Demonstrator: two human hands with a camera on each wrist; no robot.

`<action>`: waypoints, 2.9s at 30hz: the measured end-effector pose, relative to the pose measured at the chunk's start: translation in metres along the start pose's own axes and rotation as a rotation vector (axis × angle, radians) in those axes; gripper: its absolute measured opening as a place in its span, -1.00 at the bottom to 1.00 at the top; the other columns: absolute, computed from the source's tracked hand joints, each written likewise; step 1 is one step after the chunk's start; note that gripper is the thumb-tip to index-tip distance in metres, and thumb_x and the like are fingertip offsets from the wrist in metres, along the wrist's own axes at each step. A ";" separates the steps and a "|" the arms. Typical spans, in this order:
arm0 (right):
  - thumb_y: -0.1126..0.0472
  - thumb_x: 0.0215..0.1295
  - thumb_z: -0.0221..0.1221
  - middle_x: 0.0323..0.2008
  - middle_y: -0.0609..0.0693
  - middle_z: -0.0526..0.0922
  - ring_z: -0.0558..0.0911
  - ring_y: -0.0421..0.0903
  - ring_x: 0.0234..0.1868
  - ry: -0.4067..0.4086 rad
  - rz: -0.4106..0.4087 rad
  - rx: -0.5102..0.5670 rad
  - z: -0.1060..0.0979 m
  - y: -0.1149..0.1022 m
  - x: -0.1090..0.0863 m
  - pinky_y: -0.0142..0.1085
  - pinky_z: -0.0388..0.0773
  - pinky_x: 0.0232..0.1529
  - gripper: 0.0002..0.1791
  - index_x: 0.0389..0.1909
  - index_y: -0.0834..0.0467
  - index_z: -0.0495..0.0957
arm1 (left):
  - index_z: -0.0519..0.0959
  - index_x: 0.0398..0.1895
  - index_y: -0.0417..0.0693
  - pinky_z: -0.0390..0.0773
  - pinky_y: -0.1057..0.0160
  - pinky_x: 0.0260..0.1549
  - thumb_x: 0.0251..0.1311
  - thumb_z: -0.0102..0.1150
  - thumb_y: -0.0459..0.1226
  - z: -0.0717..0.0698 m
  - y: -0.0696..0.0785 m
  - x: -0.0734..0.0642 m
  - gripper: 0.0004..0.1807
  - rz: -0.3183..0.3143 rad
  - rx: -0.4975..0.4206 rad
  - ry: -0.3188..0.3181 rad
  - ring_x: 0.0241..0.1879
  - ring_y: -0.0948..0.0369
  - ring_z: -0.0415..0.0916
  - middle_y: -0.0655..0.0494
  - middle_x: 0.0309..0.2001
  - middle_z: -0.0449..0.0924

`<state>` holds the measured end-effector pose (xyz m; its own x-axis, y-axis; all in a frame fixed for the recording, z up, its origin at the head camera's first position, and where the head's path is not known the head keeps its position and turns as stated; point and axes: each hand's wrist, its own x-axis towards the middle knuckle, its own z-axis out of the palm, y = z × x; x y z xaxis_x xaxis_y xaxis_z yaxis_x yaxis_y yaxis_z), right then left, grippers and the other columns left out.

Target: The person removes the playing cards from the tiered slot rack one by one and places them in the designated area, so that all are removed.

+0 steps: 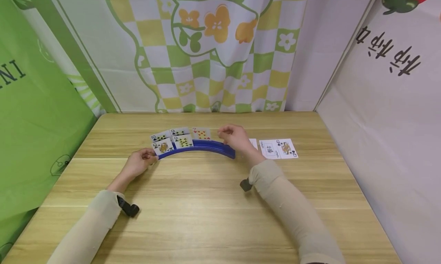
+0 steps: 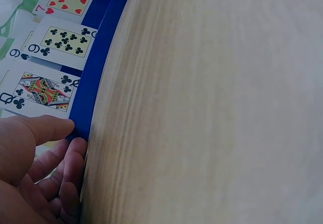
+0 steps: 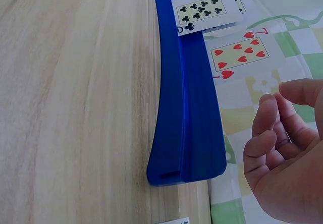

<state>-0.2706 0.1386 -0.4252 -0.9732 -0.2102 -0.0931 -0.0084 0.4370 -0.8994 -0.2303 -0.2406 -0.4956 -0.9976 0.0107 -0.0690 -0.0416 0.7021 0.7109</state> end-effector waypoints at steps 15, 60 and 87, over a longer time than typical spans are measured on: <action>0.06 0.46 0.14 -0.07 0.10 0.65 0.59 -0.06 -0.30 -0.006 -0.005 0.015 0.009 -0.004 0.009 -0.32 0.50 -0.39 -0.76 0.01 0.07 0.60 | 0.57 0.10 -0.24 0.45 0.29 -0.30 0.29 0.23 -0.19 0.000 0.001 0.000 -0.60 -0.006 0.006 0.002 -0.21 0.06 0.60 -0.17 -0.13 0.72; 0.08 0.43 0.17 -0.15 0.02 0.61 0.55 -0.07 -0.28 -0.013 -0.025 0.022 0.009 -0.019 0.016 -0.36 0.41 -0.42 -0.80 -0.08 0.10 0.57 | 0.56 0.12 -0.20 0.48 0.30 -0.33 0.30 0.25 -0.17 0.000 -0.001 -0.001 -0.60 -0.027 -0.018 0.001 -0.15 0.02 0.60 -0.18 -0.08 0.71; 0.13 0.45 0.14 -0.16 0.03 0.61 0.49 -0.17 -0.37 -0.001 0.013 0.052 -0.016 -0.012 -0.001 -0.38 0.42 -0.40 -0.76 -0.01 0.18 0.51 | 0.57 0.11 -0.19 0.49 0.29 -0.32 0.29 0.23 -0.14 0.001 0.000 0.000 -0.59 -0.018 -0.013 -0.006 -0.16 0.02 0.59 -0.16 -0.10 0.70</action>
<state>-0.2734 0.1473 -0.4074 -0.9730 -0.2056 -0.1052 0.0162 0.3935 -0.9192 -0.2305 -0.2403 -0.4960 -0.9963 0.0026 -0.0862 -0.0603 0.6928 0.7186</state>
